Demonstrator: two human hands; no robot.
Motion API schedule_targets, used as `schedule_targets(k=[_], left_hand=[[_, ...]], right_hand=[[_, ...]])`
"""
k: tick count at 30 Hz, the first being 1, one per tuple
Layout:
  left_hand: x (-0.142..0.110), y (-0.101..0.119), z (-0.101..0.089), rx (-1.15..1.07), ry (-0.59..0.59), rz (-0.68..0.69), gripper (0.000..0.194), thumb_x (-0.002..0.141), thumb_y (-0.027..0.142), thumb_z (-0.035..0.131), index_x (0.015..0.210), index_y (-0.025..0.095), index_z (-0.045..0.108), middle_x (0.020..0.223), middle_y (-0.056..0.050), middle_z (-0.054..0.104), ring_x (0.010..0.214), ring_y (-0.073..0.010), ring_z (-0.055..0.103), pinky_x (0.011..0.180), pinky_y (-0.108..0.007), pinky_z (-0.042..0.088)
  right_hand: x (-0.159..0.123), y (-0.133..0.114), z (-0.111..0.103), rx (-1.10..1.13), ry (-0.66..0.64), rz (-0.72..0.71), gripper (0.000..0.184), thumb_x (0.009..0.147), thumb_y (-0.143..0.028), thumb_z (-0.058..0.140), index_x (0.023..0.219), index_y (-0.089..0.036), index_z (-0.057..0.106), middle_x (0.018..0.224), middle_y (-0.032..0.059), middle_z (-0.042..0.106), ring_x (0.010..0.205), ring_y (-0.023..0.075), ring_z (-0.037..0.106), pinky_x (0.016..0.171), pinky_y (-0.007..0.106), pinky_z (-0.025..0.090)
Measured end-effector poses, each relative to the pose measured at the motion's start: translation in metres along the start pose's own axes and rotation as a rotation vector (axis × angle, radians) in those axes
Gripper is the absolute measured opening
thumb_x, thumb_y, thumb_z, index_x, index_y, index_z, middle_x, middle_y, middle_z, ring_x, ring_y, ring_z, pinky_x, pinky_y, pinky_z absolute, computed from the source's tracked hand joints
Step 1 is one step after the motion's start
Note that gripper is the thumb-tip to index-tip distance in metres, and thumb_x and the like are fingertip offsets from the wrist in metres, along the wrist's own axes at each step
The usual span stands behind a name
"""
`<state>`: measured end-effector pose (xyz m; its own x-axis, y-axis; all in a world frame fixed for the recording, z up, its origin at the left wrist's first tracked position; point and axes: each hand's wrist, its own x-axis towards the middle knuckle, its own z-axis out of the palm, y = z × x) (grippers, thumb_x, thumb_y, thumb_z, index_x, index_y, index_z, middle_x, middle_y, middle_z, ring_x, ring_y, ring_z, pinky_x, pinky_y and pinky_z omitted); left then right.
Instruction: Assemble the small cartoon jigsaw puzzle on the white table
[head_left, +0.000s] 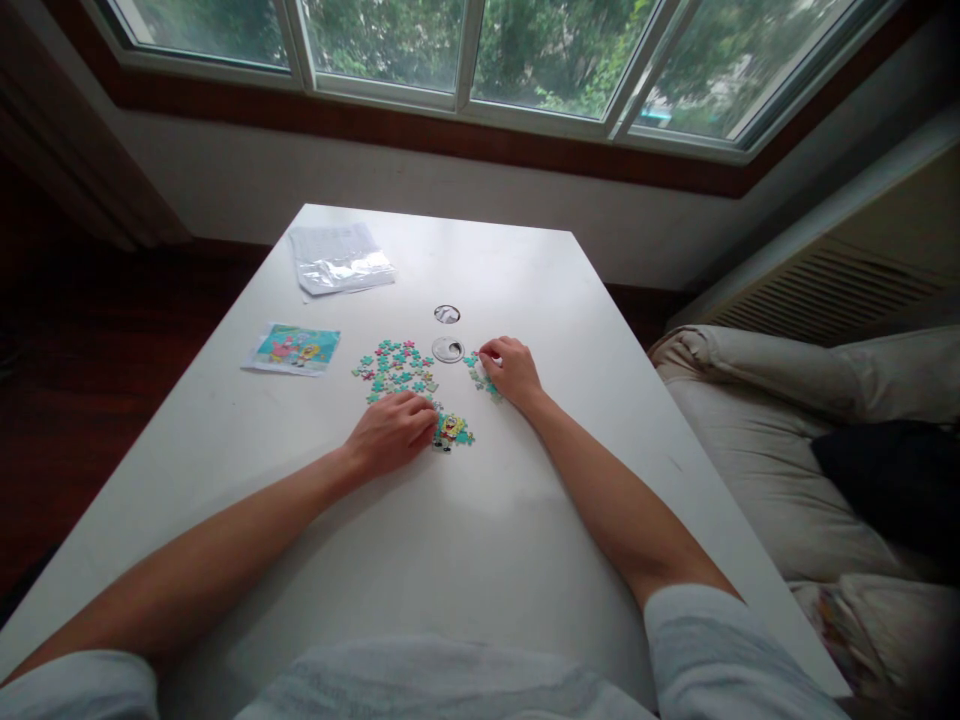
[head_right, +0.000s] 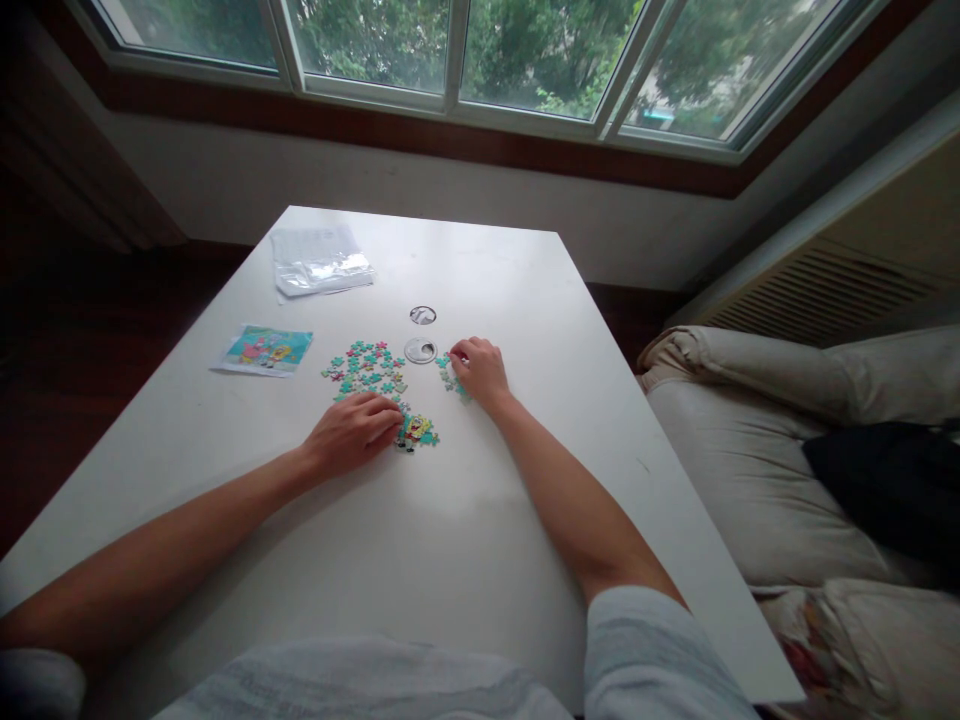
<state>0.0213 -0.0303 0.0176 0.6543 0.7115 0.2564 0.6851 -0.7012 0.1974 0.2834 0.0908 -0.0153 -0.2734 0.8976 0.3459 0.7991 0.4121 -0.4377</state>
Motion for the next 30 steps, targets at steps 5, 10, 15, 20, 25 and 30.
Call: schedule_targets(k=[5,10,15,20,25,30], left_hand=[[0.001,-0.043,-0.005,0.072,0.169,-0.256,0.024,0.101,0.025,0.047,0.105,0.022,0.071,0.112,-0.006,0.070,0.104,-0.0236,0.059,0.097,-0.041,0.047],[-0.002,-0.067,-0.004,0.070,0.145,-0.353,0.023,0.097,0.026,0.053,0.106,0.023,0.074,0.113,-0.006,0.071,0.112,-0.0263,0.056,0.101,-0.044,0.045],[-0.002,-0.061,-0.001,0.001,0.147,-0.286,0.020,0.096,0.026,0.055,0.101,0.023,0.074,0.113,-0.006,0.070,0.115,-0.0257,0.054,0.103,-0.044,0.045],[0.000,-0.050,0.004,-0.039,0.131,-0.234,0.014,0.092,0.028,0.060,0.097,0.024,0.072,0.110,-0.006,0.070,0.110,-0.0263,0.054,0.102,-0.044,0.047],[0.000,-0.042,0.008,-0.003,0.148,-0.341,0.017,0.090,0.029,0.062,0.104,0.023,0.070,0.107,-0.007,0.067,0.106,-0.0270,0.055,0.098,-0.044,0.046],[-0.001,-0.037,0.007,0.043,0.125,-0.411,0.014,0.090,0.032,0.064,0.098,0.024,0.071,0.103,-0.007,0.067,0.104,-0.0287,0.055,0.090,-0.044,0.046]], right_hand=[[-0.003,-0.006,0.003,0.027,-0.001,-0.046,0.015,0.093,-0.025,0.057,0.094,-0.021,0.071,0.093,0.0061,0.069,0.094,0.0228,0.057,0.089,0.036,0.037],[-0.003,-0.009,0.003,0.040,-0.024,-0.053,0.015,0.093,-0.024,0.056,0.093,-0.021,0.070,0.093,0.0063,0.069,0.094,0.0226,0.057,0.088,0.035,0.036],[-0.003,-0.009,0.005,0.059,-0.026,-0.064,0.014,0.092,-0.024,0.056,0.091,-0.021,0.070,0.090,0.0054,0.068,0.092,0.0222,0.057,0.088,0.035,0.037],[-0.004,-0.010,0.005,0.063,-0.040,-0.054,0.014,0.092,-0.024,0.056,0.092,-0.021,0.070,0.091,0.0060,0.068,0.092,0.0225,0.057,0.088,0.035,0.037],[-0.004,-0.011,0.004,0.067,-0.042,-0.054,0.014,0.092,-0.025,0.056,0.092,-0.021,0.070,0.091,0.0057,0.068,0.091,0.0219,0.057,0.087,0.035,0.038],[-0.004,-0.011,0.004,0.060,-0.045,-0.055,0.014,0.093,-0.025,0.056,0.093,-0.021,0.070,0.090,0.0057,0.068,0.090,0.0219,0.056,0.087,0.035,0.038]])
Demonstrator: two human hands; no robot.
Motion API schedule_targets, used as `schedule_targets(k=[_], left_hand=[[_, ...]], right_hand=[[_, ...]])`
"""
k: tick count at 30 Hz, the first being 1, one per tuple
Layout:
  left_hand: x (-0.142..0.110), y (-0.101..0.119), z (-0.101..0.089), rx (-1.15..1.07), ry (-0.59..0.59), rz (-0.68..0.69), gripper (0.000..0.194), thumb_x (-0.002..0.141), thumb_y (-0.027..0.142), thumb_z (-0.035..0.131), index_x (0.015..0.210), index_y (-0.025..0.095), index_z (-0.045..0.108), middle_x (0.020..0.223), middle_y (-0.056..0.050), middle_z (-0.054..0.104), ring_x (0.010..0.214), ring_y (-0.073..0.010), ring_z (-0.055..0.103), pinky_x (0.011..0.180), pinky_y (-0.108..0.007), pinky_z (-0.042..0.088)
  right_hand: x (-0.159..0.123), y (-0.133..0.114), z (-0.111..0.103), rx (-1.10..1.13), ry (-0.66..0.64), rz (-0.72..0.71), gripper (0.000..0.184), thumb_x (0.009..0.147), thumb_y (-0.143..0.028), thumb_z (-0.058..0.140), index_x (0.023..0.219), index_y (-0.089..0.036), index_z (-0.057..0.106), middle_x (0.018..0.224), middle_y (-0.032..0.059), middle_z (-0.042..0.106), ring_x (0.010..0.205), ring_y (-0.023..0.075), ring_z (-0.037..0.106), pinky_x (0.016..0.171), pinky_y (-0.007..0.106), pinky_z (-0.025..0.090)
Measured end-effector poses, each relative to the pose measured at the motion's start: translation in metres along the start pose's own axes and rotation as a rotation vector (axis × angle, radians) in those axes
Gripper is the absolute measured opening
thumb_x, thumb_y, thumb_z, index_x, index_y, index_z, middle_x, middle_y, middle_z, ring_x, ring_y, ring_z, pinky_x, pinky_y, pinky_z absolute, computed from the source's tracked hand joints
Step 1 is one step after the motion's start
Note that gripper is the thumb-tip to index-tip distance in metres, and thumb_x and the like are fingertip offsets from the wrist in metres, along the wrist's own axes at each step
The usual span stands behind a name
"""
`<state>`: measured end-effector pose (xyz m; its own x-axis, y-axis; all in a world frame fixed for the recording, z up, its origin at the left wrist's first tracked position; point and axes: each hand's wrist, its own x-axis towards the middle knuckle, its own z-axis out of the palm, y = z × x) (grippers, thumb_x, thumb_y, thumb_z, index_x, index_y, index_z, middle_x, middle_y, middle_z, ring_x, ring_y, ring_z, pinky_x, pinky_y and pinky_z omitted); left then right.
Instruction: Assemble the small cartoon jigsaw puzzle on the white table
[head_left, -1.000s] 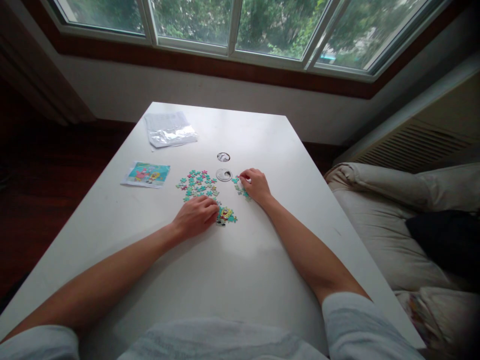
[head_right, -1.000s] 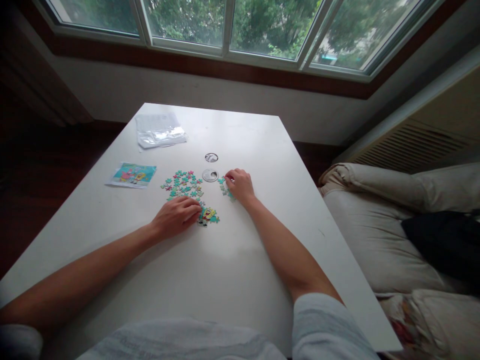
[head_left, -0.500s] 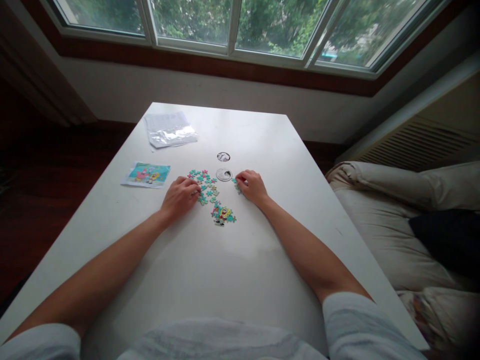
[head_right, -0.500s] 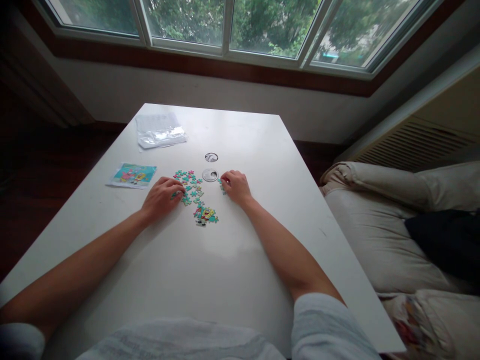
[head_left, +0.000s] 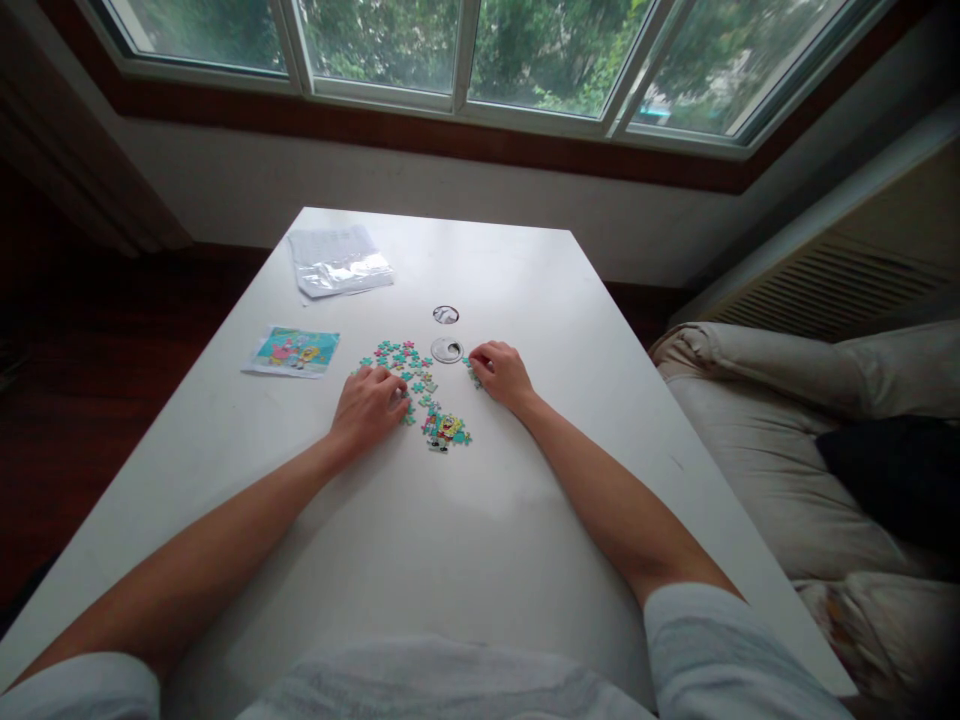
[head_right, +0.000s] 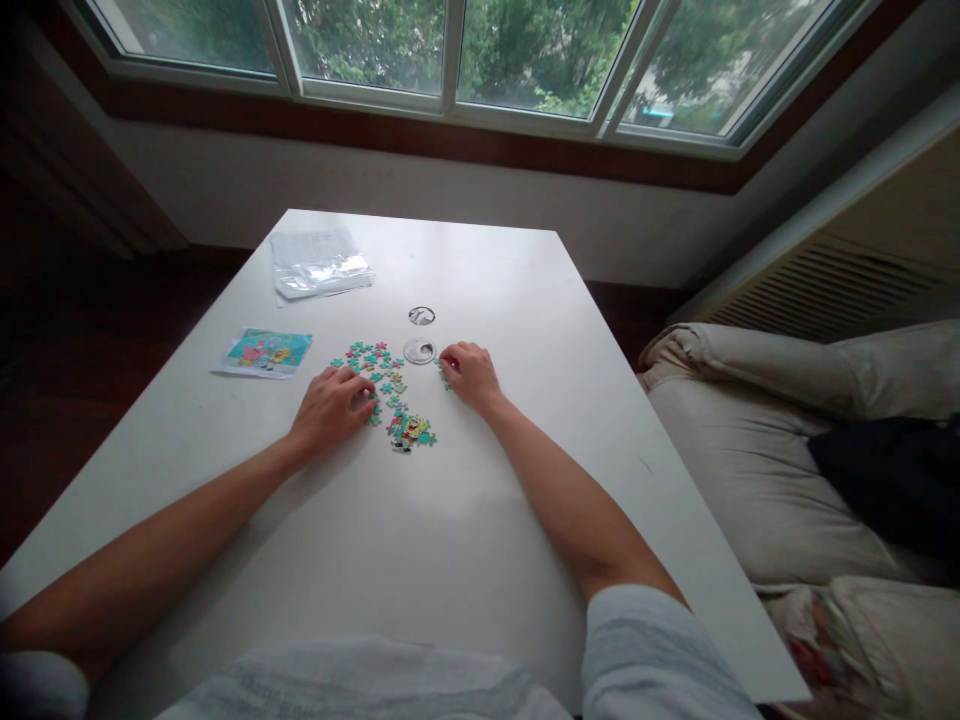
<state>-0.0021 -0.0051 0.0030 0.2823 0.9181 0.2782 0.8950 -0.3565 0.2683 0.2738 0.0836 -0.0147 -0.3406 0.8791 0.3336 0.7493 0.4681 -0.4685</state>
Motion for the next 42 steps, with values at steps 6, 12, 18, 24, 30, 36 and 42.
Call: schedule_targets(k=[6,12,18,24,30,36,42], left_hand=[[-0.002,0.003,-0.002,0.034,-0.010,-0.019,0.018,0.089,0.033,0.065,0.104,0.026,0.071,0.106,-0.007,0.067,0.106,-0.0292,0.056,0.088,-0.044,0.045],[-0.002,0.005,-0.007,0.077,0.001,-0.024,0.013,0.089,0.035,0.066,0.096,0.025,0.071,0.105,-0.008,0.067,0.106,-0.0305,0.055,0.087,-0.046,0.043],[-0.002,0.004,-0.002,0.021,-0.011,-0.012,0.014,0.088,0.030,0.065,0.101,0.026,0.069,0.107,-0.007,0.067,0.108,-0.0299,0.056,0.089,-0.045,0.043],[-0.002,0.004,0.002,-0.122,0.003,0.033,0.012,0.089,0.023,0.063,0.100,0.025,0.065,0.108,-0.004,0.069,0.106,-0.0262,0.059,0.094,-0.042,0.042],[-0.001,0.006,0.003,-0.165,-0.032,0.030,0.005,0.090,0.022,0.061,0.092,0.023,0.065,0.093,-0.002,0.071,0.094,-0.0227,0.061,0.091,-0.039,0.040],[-0.003,0.012,-0.001,-0.061,-0.035,0.037,0.010,0.093,0.031,0.061,0.090,0.024,0.068,0.098,-0.004,0.068,0.098,-0.0244,0.059,0.090,-0.040,0.039],[-0.001,0.003,-0.006,0.020,-0.077,0.009,0.011,0.093,0.031,0.060,0.091,0.024,0.068,0.095,-0.005,0.067,0.098,-0.0256,0.058,0.086,-0.039,0.037]], right_hand=[[0.000,0.000,0.000,-0.006,-0.010,0.007,0.015,0.093,-0.025,0.055,0.093,-0.021,0.070,0.090,0.0059,0.068,0.090,0.0221,0.056,0.087,0.035,0.038],[0.001,0.001,0.002,0.003,0.006,-0.002,0.014,0.093,-0.025,0.056,0.092,-0.021,0.070,0.089,0.0054,0.068,0.089,0.0217,0.056,0.086,0.035,0.038],[0.000,0.001,0.001,-0.007,0.001,0.007,0.015,0.093,-0.025,0.055,0.093,-0.021,0.070,0.090,0.0057,0.068,0.090,0.0219,0.056,0.087,0.035,0.038],[0.001,-0.001,0.002,-0.004,0.013,-0.002,0.015,0.093,-0.025,0.056,0.092,-0.020,0.070,0.089,0.0054,0.069,0.089,0.0212,0.058,0.088,0.034,0.037],[0.001,-0.001,0.003,0.065,0.040,-0.030,0.010,0.091,-0.023,0.060,0.089,-0.020,0.069,0.086,0.0040,0.069,0.085,0.0197,0.058,0.085,0.032,0.038],[-0.005,-0.024,0.000,0.148,-0.045,-0.238,0.011,0.094,-0.022,0.059,0.092,-0.021,0.069,0.084,0.0030,0.068,0.081,0.0175,0.057,0.083,0.031,0.038],[-0.018,-0.062,0.003,0.056,-0.286,-0.449,0.019,0.092,-0.035,0.068,0.107,-0.024,0.072,0.091,0.0041,0.069,0.089,0.0199,0.056,0.085,0.033,0.036]])
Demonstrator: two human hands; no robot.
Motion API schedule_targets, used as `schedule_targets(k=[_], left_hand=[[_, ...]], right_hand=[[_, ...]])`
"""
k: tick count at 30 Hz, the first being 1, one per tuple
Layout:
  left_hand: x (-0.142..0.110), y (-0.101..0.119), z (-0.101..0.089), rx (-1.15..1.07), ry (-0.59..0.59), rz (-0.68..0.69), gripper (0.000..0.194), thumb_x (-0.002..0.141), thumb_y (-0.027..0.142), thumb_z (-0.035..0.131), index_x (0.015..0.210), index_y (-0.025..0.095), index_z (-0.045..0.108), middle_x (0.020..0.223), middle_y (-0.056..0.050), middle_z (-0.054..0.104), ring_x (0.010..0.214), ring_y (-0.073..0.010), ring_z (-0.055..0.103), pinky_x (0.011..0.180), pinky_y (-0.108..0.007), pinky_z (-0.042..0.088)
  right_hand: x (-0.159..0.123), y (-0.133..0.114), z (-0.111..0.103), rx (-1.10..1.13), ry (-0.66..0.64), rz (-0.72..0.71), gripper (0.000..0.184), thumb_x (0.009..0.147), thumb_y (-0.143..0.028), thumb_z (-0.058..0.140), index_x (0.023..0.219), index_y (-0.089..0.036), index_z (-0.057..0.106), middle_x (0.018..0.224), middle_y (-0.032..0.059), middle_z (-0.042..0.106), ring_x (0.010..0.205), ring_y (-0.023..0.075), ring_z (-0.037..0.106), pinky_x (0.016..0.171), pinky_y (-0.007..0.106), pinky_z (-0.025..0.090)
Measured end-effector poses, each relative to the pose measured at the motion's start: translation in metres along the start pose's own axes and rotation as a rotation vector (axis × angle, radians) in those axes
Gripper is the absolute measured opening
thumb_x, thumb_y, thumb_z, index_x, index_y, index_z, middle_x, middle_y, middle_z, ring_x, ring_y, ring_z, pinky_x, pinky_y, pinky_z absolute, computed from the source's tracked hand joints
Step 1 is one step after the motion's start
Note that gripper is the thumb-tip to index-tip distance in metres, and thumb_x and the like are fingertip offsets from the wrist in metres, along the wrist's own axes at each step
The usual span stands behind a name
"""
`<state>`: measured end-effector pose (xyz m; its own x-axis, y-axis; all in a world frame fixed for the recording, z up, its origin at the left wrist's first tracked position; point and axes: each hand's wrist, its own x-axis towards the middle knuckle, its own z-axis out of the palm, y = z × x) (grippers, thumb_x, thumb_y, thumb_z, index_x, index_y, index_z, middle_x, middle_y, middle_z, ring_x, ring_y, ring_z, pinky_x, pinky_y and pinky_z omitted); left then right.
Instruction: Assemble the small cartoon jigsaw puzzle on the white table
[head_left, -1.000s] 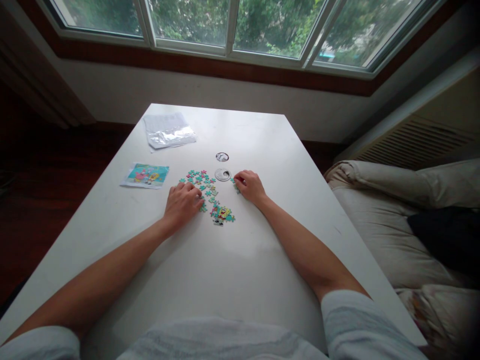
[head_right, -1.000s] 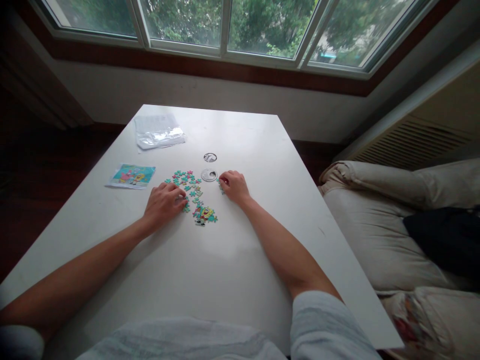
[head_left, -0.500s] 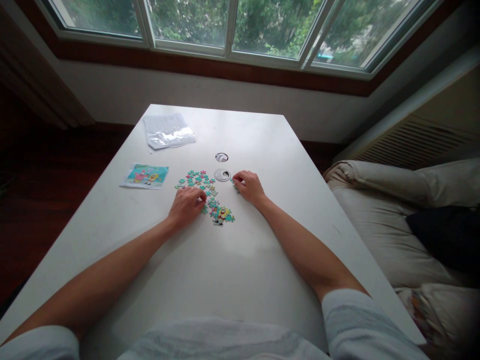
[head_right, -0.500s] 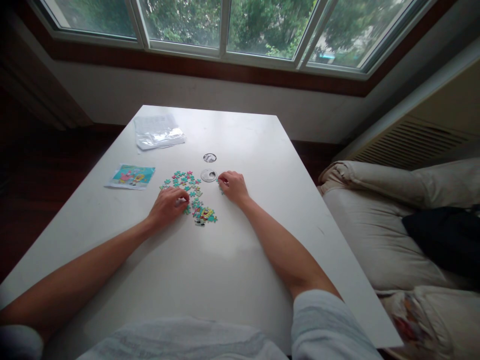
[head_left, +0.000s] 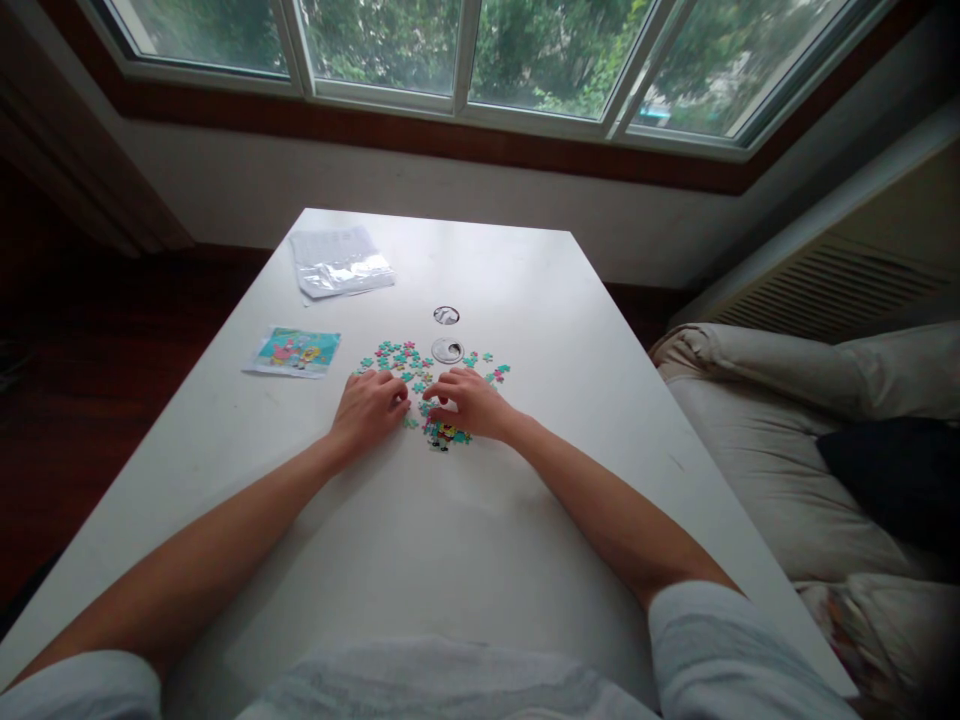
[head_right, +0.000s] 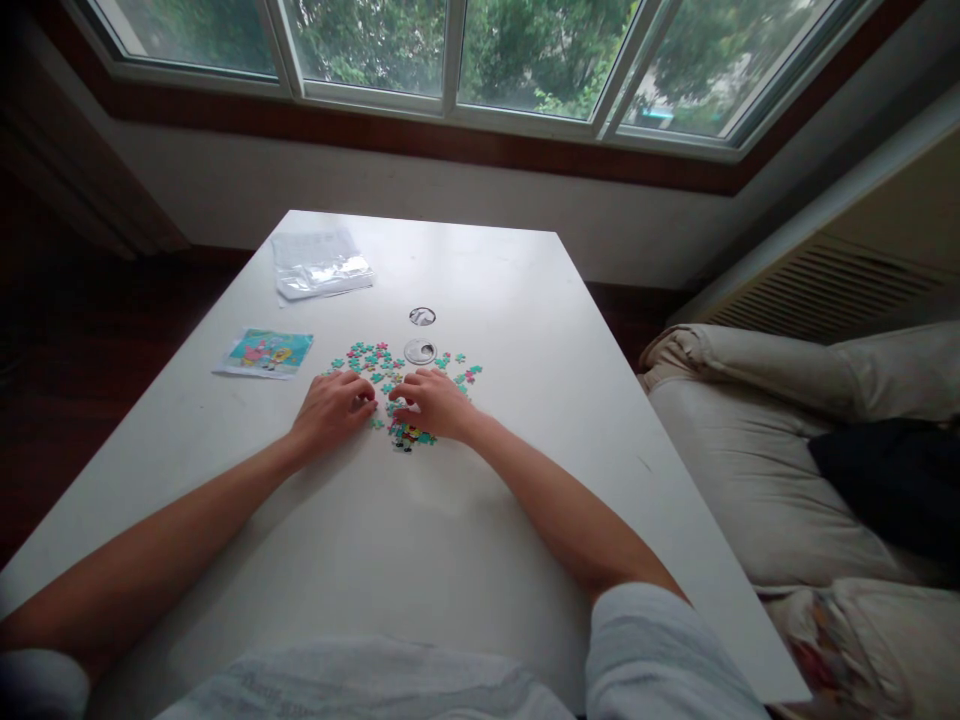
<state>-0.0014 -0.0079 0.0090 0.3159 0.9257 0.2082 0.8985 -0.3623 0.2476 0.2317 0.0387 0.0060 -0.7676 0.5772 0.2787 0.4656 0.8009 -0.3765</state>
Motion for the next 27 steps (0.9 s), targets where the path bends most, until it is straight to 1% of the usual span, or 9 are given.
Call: schedule_targets(k=[5,7,9,13,16,19,23,27], left_hand=[[0.002,-0.008,0.002,0.030,0.044,-0.018,0.015,0.097,0.032,0.055,0.094,0.024,0.067,0.100,-0.006,0.066,0.099,-0.0256,0.057,0.086,-0.039,0.036],[0.003,-0.008,0.003,0.027,0.057,-0.029,0.017,0.098,0.033,0.053,0.093,0.023,0.066,0.099,-0.006,0.066,0.099,-0.0254,0.057,0.085,-0.039,0.036],[0.004,-0.007,0.001,0.012,0.051,-0.041,0.018,0.097,0.036,0.054,0.092,0.023,0.066,0.098,-0.005,0.065,0.098,-0.0254,0.056,0.086,-0.039,0.036],[0.005,-0.010,-0.006,-0.043,-0.040,-0.027,0.022,0.088,0.045,0.064,0.094,0.025,0.066,0.097,-0.005,0.063,0.100,-0.0266,0.056,0.088,-0.039,0.038],[0.005,-0.016,-0.012,-0.059,-0.116,0.051,0.029,0.082,0.047,0.069,0.102,0.027,0.065,0.106,-0.004,0.062,0.106,-0.0279,0.055,0.093,-0.041,0.038],[0.006,-0.021,-0.014,-0.048,-0.141,0.107,0.032,0.082,0.047,0.071,0.107,0.028,0.064,0.110,-0.004,0.062,0.110,-0.0289,0.054,0.095,-0.041,0.038],[0.008,-0.026,-0.010,0.010,-0.077,0.045,0.019,0.090,0.040,0.063,0.103,0.026,0.066,0.102,-0.005,0.063,0.102,-0.0273,0.057,0.088,-0.039,0.040],[0.009,-0.028,-0.003,0.069,0.012,-0.003,0.015,0.094,0.033,0.057,0.101,0.025,0.067,0.102,-0.007,0.064,0.100,-0.0268,0.057,0.086,-0.039,0.040]], right_hand=[[0.003,-0.009,0.006,-0.088,-0.044,0.060,0.025,0.093,-0.036,0.068,0.115,-0.025,0.071,0.098,0.0060,0.068,0.093,0.0211,0.054,0.085,0.033,0.035],[0.005,-0.010,0.007,-0.103,-0.059,0.077,0.026,0.092,-0.035,0.069,0.116,-0.025,0.071,0.098,0.0062,0.067,0.094,0.0214,0.054,0.085,0.033,0.035],[0.007,-0.012,0.007,-0.114,-0.078,0.087,0.026,0.091,-0.034,0.070,0.115,-0.025,0.071,0.099,0.0063,0.067,0.095,0.0218,0.053,0.084,0.033,0.034],[0.009,-0.016,0.006,-0.117,-0.116,0.088,0.027,0.090,-0.032,0.069,0.117,-0.027,0.071,0.100,0.0064,0.065,0.095,0.0220,0.052,0.084,0.033,0.034],[0.010,-0.018,0.004,-0.107,-0.131,0.080,0.026,0.091,-0.032,0.068,0.115,-0.027,0.071,0.101,0.0066,0.064,0.096,0.0222,0.052,0.085,0.033,0.034],[0.011,-0.018,0.004,-0.091,-0.135,0.076,0.023,0.090,-0.031,0.068,0.113,-0.026,0.071,0.102,0.0065,0.064,0.098,0.0225,0.052,0.086,0.033,0.035],[0.013,-0.017,0.005,-0.086,-0.148,0.073,0.025,0.089,-0.031,0.068,0.113,-0.026,0.070,0.105,0.0064,0.064,0.099,0.0226,0.053,0.086,0.033,0.035],[0.015,-0.016,0.006,-0.099,-0.168,0.069,0.025,0.089,-0.031,0.068,0.114,-0.026,0.070,0.106,0.0073,0.064,0.101,0.0234,0.053,0.086,0.033,0.035]])
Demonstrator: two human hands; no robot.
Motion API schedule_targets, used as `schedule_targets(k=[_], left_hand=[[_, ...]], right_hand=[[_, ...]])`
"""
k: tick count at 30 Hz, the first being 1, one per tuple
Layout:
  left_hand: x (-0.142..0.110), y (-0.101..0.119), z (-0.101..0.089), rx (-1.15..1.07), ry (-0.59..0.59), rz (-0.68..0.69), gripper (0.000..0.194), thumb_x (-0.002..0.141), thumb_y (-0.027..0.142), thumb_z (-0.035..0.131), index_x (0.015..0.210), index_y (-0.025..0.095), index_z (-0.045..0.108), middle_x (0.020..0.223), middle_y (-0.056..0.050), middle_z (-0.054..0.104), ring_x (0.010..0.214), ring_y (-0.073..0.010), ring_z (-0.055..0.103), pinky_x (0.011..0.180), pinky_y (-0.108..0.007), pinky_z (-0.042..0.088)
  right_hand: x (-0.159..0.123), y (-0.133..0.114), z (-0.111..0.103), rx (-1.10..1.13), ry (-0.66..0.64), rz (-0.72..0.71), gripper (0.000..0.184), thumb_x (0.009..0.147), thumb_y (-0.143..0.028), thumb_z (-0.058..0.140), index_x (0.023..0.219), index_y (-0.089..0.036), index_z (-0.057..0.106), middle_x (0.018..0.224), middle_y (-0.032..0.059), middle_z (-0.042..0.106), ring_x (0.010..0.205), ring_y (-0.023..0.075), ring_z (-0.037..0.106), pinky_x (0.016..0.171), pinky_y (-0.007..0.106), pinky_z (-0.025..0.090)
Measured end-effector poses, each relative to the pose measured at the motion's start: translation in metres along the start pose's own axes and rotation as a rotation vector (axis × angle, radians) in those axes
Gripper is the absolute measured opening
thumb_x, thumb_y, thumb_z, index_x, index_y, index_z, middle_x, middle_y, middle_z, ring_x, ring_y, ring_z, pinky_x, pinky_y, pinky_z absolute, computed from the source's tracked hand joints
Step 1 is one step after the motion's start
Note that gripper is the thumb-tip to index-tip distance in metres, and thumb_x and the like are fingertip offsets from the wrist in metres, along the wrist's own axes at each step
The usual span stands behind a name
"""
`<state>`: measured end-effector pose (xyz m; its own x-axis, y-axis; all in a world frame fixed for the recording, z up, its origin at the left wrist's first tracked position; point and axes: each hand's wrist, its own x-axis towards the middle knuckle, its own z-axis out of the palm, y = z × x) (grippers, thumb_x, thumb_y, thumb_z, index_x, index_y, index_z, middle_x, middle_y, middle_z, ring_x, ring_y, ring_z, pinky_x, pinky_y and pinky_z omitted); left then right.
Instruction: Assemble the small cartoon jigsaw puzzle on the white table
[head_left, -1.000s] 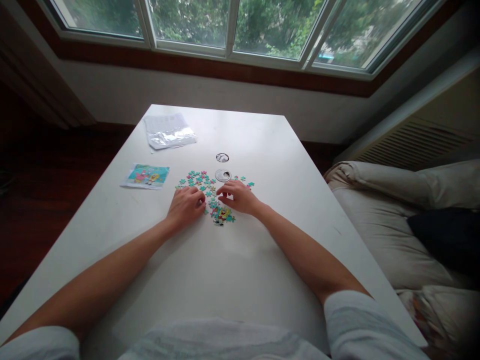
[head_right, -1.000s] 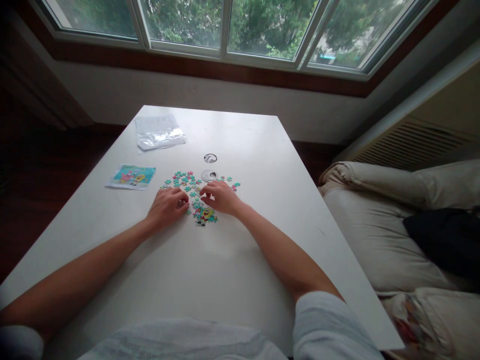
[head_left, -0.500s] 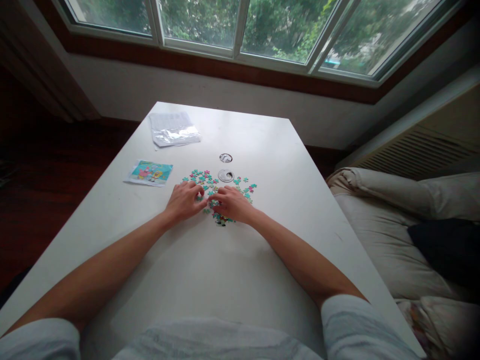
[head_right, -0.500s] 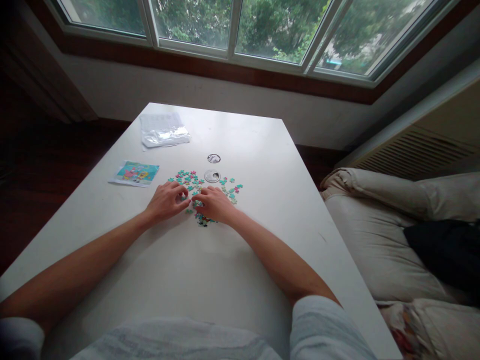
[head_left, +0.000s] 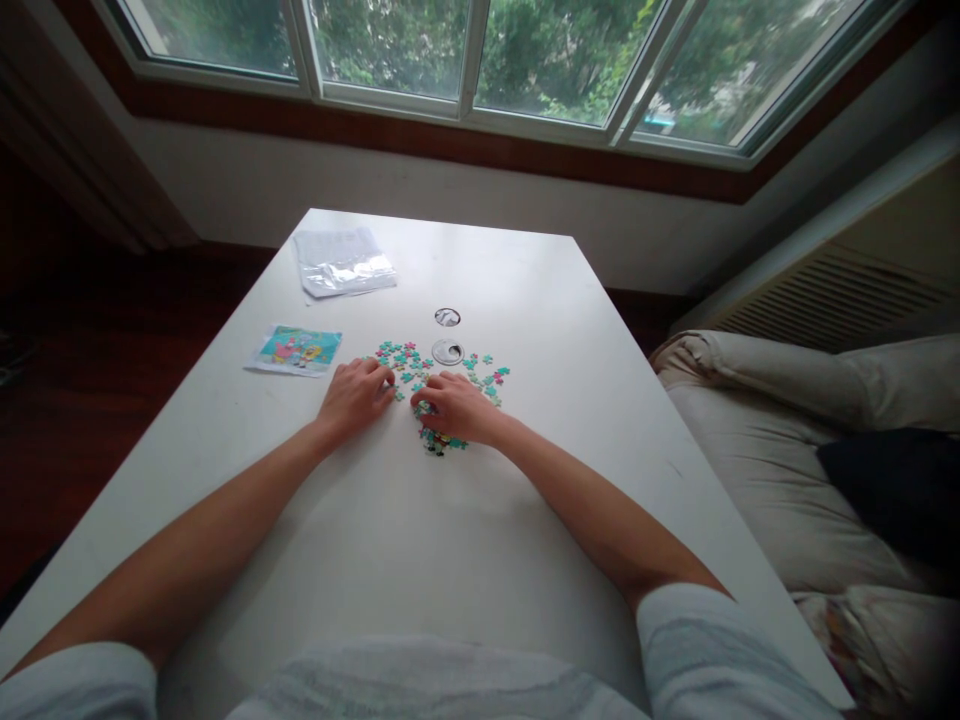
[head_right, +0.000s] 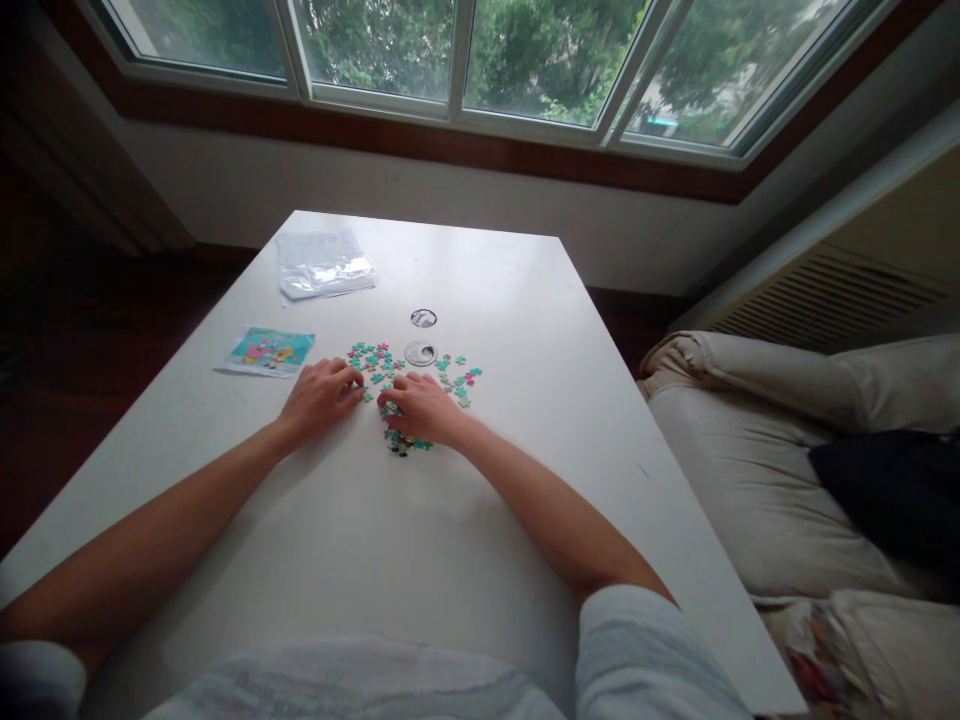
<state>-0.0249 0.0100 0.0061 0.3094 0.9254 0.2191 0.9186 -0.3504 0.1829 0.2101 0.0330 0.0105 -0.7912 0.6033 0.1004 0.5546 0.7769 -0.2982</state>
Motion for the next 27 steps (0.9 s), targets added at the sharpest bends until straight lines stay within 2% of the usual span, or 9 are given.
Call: schedule_targets(k=[5,8,11,13,18,20,22,24,27], left_hand=[[-0.001,0.002,0.001,0.009,0.083,-0.021,0.016,0.097,0.030,0.052,0.097,0.024,0.068,0.103,-0.006,0.066,0.099,-0.0258,0.058,0.086,-0.040,0.040],[-0.003,0.009,-0.004,0.003,0.088,-0.003,0.019,0.099,0.029,0.049,0.094,0.023,0.067,0.100,-0.006,0.067,0.096,-0.0246,0.059,0.086,-0.039,0.041],[-0.013,0.030,-0.011,0.010,0.035,0.072,0.021,0.099,0.028,0.048,0.090,0.021,0.065,0.094,-0.006,0.066,0.093,-0.0234,0.060,0.085,-0.039,0.041],[-0.022,0.050,-0.018,0.046,-0.021,0.135,0.022,0.099,0.029,0.048,0.085,0.021,0.063,0.089,-0.006,0.064,0.089,-0.0231,0.060,0.083,-0.039,0.041],[-0.044,0.095,-0.031,0.045,-0.121,0.343,0.023,0.101,0.027,0.043,0.090,0.020,0.062,0.092,-0.007,0.064,0.090,-0.0232,0.058,0.082,-0.040,0.043],[-0.049,0.103,-0.031,-0.014,-0.190,0.433,0.015,0.098,0.026,0.049,0.097,0.021,0.063,0.105,-0.008,0.065,0.097,-0.0237,0.058,0.084,-0.039,0.045],[-0.051,0.106,-0.028,-0.054,-0.235,0.482,0.013,0.096,0.027,0.055,0.103,0.021,0.063,0.115,-0.009,0.064,0.104,-0.0249,0.057,0.086,-0.039,0.046],[-0.051,0.106,-0.025,-0.062,-0.251,0.486,0.014,0.095,0.027,0.056,0.106,0.021,0.062,0.118,-0.009,0.063,0.108,-0.0256,0.057,0.088,-0.039,0.047],[-0.052,0.105,-0.023,-0.048,-0.241,0.465,0.014,0.096,0.026,0.054,0.107,0.020,0.061,0.116,-0.010,0.063,0.109,-0.0259,0.057,0.090,-0.040,0.047]], right_hand=[[0.000,0.000,0.000,0.026,0.027,0.000,0.025,0.087,-0.028,0.069,0.112,-0.024,0.068,0.106,0.0072,0.064,0.102,0.0237,0.052,0.088,0.034,0.037],[-0.001,0.000,0.000,0.145,0.084,-0.022,0.020,0.087,-0.025,0.069,0.107,-0.023,0.068,0.103,0.0063,0.065,0.099,0.0220,0.054,0.089,0.034,0.039],[-0.004,0.003,-0.001,0.354,0.158,-0.086,0.007,0.089,-0.022,0.065,0.094,-0.020,0.068,0.096,0.0046,0.067,0.094,0.0189,0.057,0.089,0.032,0.042],[-0.006,0.007,-0.002,0.493,0.197,-0.087,0.005,0.089,-0.021,0.063,0.090,-0.019,0.067,0.092,0.0037,0.068,0.090,0.0172,0.059,0.087,0.031,0.044],[-0.010,0.027,-0.004,0.676,0.246,0.151,0.009,0.086,-0.024,0.062,0.089,-0.016,0.065,0.079,0.0003,0.066,0.074,0.0126,0.057,0.071,0.026,0.044],[-0.011,0.032,-0.005,0.707,0.209,0.206,0.012,0.084,-0.025,0.064,0.090,-0.015,0.067,0.075,-0.0009,0.064,0.068,0.0112,0.054,0.065,0.024,0.041],[-0.012,0.034,-0.007,0.730,0.147,0.189,0.017,0.084,-0.025,0.064,0.097,-0.015,0.069,0.074,-0.0013,0.064,0.065,0.0105,0.052,0.063,0.023,0.040],[-0.013,0.033,-0.009,0.709,0.114,0.134,0.021,0.086,-0.023,0.062,0.103,-0.015,0.072,0.076,-0.0009,0.066,0.066,0.0104,0.052,0.064,0.023,0.041],[-0.014,0.031,-0.009,0.624,0.139,0.092,0.018,0.087,-0.022,0.062,0.098,-0.016,0.075,0.078,0.0005,0.069,0.069,0.0106,0.054,0.067,0.023,0.041]])
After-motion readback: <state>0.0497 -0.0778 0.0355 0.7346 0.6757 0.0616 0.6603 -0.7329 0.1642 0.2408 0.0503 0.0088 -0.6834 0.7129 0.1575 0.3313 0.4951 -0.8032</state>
